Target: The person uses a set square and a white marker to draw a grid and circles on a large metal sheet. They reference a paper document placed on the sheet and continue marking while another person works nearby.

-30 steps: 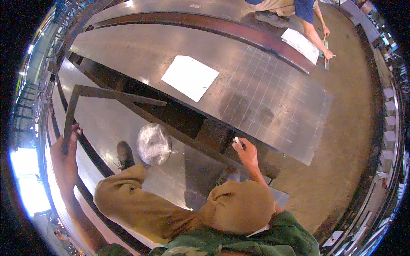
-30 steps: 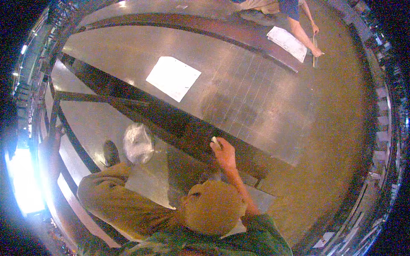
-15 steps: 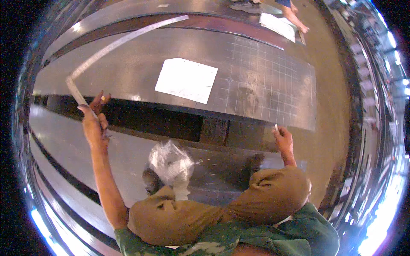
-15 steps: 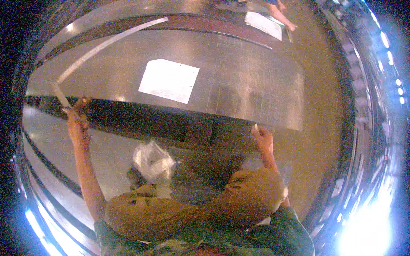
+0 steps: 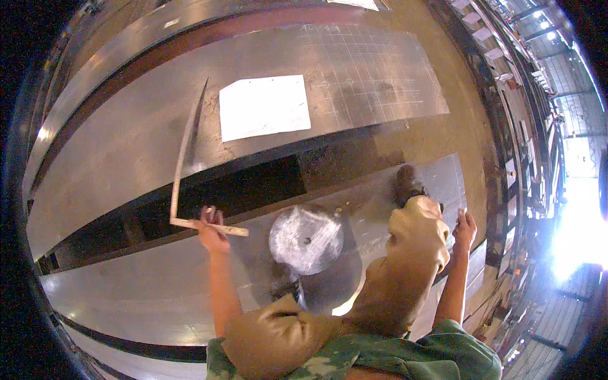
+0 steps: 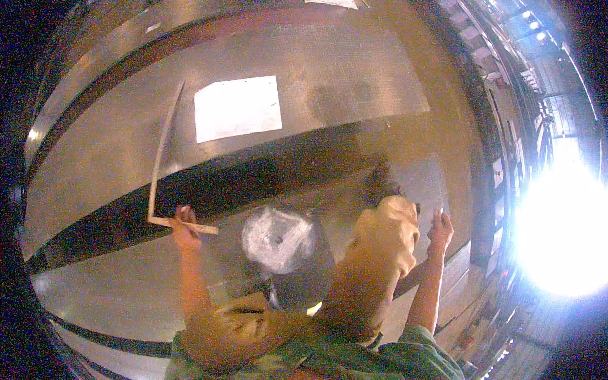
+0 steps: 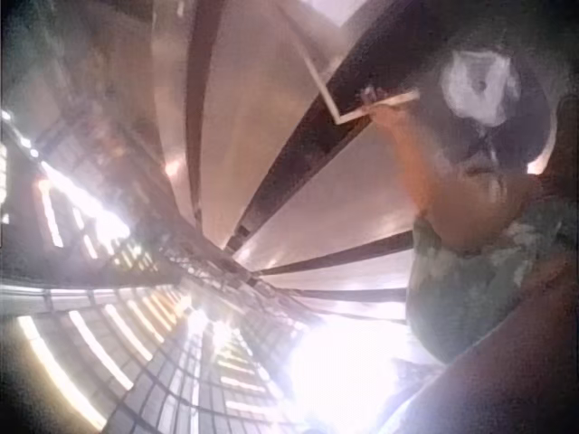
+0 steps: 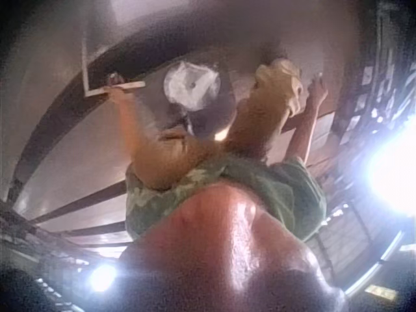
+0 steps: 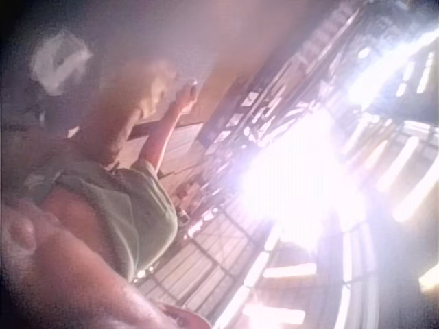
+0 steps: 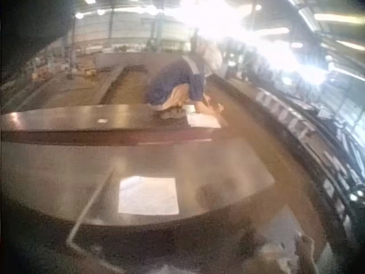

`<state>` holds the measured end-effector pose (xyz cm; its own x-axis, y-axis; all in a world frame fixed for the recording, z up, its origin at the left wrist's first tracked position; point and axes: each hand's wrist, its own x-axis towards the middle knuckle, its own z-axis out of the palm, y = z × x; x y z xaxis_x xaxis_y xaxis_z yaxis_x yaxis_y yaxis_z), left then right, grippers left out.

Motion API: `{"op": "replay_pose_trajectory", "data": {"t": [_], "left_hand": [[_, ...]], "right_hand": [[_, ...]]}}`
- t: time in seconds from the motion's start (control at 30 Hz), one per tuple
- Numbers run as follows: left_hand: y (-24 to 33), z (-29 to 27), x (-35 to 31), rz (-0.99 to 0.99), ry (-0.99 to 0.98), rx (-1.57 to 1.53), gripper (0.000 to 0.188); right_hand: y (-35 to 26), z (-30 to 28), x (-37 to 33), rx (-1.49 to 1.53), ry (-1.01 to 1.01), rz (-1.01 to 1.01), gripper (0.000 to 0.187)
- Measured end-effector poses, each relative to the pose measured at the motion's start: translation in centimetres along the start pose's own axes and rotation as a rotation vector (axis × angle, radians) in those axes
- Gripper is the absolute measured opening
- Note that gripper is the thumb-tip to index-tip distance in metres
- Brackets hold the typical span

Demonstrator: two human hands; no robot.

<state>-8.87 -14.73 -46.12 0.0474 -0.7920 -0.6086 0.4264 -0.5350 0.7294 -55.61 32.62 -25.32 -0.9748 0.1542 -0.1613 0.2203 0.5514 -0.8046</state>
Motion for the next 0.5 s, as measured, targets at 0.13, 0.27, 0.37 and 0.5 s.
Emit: {"op": "replay_pose_trajectory", "data": {"t": [0.13, 0.27, 0.37, 0.5], "left_hand": [[-1.0, -0.8, -3.0, -0.351, -0.139, 0.043, 0.066], [-0.9, -1.0, -1.3, -0.458, -0.452, -0.014, 0.063], [0.0, -1.6, 0.3, -0.414, -0.484, -0.191, 0.065], [-1.3, -2.0, -3.3, -0.382, -0.369, 0.064, 0.067]], "right_hand": [[2.8, -6.4, -5.6, 0.029, 0.073, 0.092, 0.017], [3.7, -11.6, -9.1, 0.15, 0.163, -0.013, 0.016], [2.4, -11.6, -12.0, 0.237, 0.245, 0.039, 0.013], [4.2, -14.9, -15.0, 0.253, 0.2, 0.007, 0.015]]}}
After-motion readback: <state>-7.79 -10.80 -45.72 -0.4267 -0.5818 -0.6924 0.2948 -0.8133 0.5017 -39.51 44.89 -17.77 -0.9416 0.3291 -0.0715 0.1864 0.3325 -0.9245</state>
